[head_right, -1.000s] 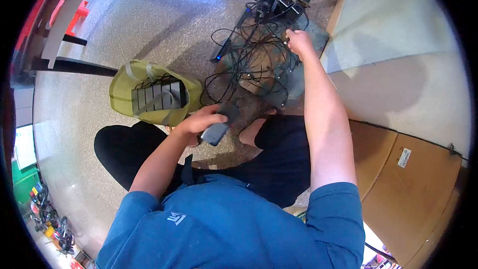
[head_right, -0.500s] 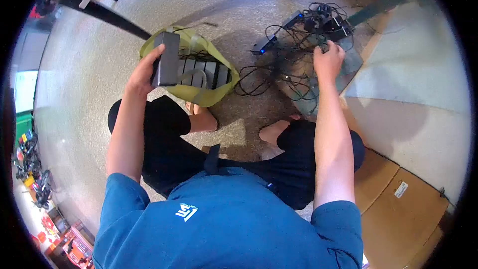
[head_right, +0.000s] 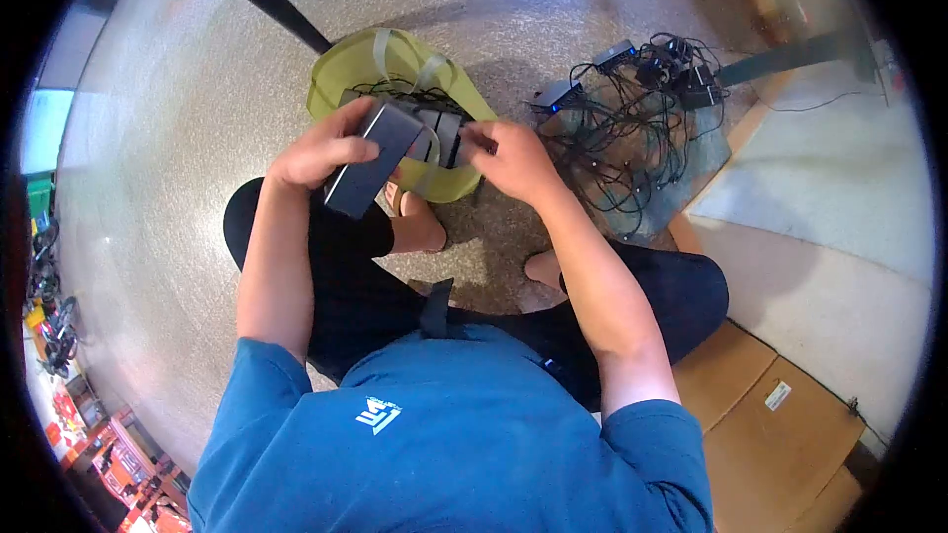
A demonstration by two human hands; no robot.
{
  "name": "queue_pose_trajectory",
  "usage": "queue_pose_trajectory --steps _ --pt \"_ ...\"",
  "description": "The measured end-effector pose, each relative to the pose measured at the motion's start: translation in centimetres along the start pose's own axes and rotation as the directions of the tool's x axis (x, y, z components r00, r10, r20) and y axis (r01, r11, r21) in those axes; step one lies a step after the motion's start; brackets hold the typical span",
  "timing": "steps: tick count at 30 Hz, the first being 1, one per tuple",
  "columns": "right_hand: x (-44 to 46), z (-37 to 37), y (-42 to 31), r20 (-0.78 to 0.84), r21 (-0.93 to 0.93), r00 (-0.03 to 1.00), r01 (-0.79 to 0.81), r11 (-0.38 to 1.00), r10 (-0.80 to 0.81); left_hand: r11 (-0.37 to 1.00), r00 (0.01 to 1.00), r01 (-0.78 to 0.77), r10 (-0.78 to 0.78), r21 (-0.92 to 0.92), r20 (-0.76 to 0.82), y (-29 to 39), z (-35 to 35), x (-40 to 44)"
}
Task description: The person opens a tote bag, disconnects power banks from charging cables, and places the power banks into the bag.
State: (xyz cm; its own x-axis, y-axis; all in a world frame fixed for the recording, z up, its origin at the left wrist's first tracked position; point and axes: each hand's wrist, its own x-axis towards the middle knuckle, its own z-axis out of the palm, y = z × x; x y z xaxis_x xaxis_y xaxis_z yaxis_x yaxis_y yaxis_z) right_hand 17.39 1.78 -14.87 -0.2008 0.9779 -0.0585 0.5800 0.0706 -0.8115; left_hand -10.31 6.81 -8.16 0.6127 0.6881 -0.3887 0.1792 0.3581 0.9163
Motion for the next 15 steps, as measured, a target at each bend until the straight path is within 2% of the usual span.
queue_pose_trajectory --steps 1,2,4,6,8,10,12,14,15 --pt "0.2 0.1 0.3 0.077 0.190 0.985 -0.164 0.968 0.152 0.999 0.997 0.024 -0.027 -0.032 -0.075 -1.0 -0.1 0.8" --pt "0.4 0.3 0.7 0.179 0.357 0.943 -0.329 0.874 0.282 0.984 0.989 0.071 -0.091 -0.165 -0.118 -1.7 0.1 1.7" --pt "0.8 1.5 2.1 0.083 0.162 0.957 -0.288 0.944 0.277 0.897 0.958 0.141 -0.230 -0.418 -0.170 -3.1 0.9 4.0" --pt "1.3 3.8 3.5 0.018 -0.001 0.959 -0.284 0.959 0.284 0.877 0.928 0.235 -0.331 -0.419 -0.173 -6.4 0.7 6.8" --pt "1.9 6.0 5.2 0.035 -0.126 0.962 -0.263 0.956 0.270 0.867 0.901 0.297 -0.393 -0.400 -0.183 -9.9 0.8 9.3" --pt "2.9 7.9 6.7 0.125 -0.109 0.878 -0.451 0.886 0.463 0.869 0.886 0.331 -0.420 -0.368 -0.197 -13.0 1.3 11.2" --pt "3.4 7.4 6.5 0.314 -0.284 0.847 -0.347 0.894 0.428 0.868 0.859 0.385 -0.461 -0.313 -0.222 -15.5 1.7 12.7" --pt "4.1 7.0 6.6 0.399 -0.350 0.778 -0.359 0.865 0.485 0.859 0.837 0.432 -0.496 -0.275 -0.232 -18.4 2.3 14.4" --pt "4.8 6.8 6.6 0.396 -0.343 0.740 -0.431 0.835 0.544 0.853 0.828 0.449 -0.509 -0.268 -0.234 -19.9 2.6 15.3"
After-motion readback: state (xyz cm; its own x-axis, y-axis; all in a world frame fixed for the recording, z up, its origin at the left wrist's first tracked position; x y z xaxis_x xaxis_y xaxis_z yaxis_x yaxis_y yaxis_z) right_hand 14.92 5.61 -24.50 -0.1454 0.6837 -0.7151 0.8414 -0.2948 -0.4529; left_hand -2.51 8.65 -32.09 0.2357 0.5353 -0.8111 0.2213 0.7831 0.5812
